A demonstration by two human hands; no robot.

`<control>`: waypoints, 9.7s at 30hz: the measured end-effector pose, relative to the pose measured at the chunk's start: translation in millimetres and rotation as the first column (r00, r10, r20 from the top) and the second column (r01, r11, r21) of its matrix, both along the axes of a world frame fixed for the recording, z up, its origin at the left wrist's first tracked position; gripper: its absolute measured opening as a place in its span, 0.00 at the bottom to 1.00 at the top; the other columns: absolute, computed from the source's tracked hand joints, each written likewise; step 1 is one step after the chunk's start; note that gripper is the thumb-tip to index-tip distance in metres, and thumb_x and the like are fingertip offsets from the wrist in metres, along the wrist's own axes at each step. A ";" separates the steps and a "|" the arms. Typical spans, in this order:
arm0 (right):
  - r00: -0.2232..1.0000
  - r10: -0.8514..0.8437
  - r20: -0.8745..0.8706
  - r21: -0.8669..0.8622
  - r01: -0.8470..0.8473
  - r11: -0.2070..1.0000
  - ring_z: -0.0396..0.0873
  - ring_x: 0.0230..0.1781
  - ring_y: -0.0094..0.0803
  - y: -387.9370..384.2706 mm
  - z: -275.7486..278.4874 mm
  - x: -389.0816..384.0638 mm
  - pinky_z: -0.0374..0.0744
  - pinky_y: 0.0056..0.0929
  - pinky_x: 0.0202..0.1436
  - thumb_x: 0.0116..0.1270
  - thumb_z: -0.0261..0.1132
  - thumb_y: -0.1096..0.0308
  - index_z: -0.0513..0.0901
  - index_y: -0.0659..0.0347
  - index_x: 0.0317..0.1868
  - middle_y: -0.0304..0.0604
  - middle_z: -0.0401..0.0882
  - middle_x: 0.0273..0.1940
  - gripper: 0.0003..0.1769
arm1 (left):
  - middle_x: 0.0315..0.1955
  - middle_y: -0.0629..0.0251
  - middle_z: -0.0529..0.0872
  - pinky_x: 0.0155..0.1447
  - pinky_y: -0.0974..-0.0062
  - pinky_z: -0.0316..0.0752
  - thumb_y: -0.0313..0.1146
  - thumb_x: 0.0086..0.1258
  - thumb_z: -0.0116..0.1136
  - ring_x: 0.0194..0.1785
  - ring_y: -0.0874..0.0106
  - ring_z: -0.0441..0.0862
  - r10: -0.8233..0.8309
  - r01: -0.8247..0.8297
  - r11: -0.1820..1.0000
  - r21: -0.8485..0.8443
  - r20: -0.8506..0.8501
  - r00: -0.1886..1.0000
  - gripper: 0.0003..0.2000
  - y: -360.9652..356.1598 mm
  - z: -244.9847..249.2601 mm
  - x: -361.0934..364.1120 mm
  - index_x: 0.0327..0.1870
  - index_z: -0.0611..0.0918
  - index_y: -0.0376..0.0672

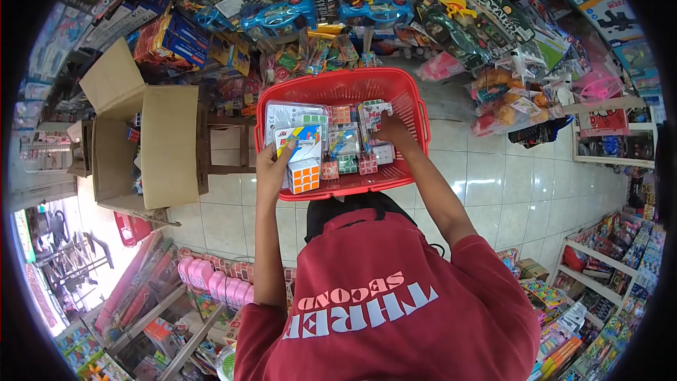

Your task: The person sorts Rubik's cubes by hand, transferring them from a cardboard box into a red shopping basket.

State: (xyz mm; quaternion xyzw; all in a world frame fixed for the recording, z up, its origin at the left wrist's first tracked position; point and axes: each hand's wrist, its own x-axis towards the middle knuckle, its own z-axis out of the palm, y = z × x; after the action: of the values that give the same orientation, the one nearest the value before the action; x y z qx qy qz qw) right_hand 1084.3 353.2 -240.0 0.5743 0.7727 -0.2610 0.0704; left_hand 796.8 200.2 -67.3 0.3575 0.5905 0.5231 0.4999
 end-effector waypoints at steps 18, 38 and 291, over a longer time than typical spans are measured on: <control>0.997 -0.027 -0.068 -0.096 0.020 0.995 0.81 0.43 0.53 2.6 20.4 2.5 0.79 0.43 0.47 0.39 0.76 0.44 0.68 0.73 0.55 0.62 0.80 0.42 0.50 | 0.29 0.68 0.83 0.33 0.84 0.70 0.36 0.69 0.60 0.30 0.85 0.74 -0.003 0.003 1.000 -0.003 -0.011 1.000 0.14 13.9 -3.5 22.7 0.39 0.82 0.30; 0.921 -0.027 -0.388 -0.200 -0.056 0.978 0.79 0.49 0.50 12.9 78.1 -7.6 0.79 0.42 0.50 0.62 0.56 0.35 0.70 0.68 0.58 0.60 0.79 0.47 0.42 | 0.33 0.67 0.84 0.38 0.82 0.73 0.35 0.69 0.59 0.34 0.84 0.77 -0.130 0.132 0.991 -0.033 0.058 0.990 0.13 12.2 2.8 12.8 0.42 0.82 0.31; 0.852 0.045 -0.521 0.260 0.109 0.959 0.50 0.71 0.61 6.3 10.8 -1.3 0.61 0.42 0.70 0.48 0.67 0.78 0.64 0.65 0.53 0.67 0.55 0.65 0.31 | 0.64 0.46 0.65 0.59 0.39 0.62 0.51 0.53 0.68 0.65 0.45 0.65 -0.372 0.381 0.905 -0.189 -0.785 0.495 0.38 121.6 -144.6 25.1 0.66 0.66 0.50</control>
State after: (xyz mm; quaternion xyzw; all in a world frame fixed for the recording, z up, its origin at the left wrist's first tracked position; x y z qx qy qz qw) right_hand 1083.0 359.5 -229.2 0.4988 0.7819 -0.2961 -0.2283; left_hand 821.8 321.7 -211.9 0.6771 0.6565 0.1843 0.2768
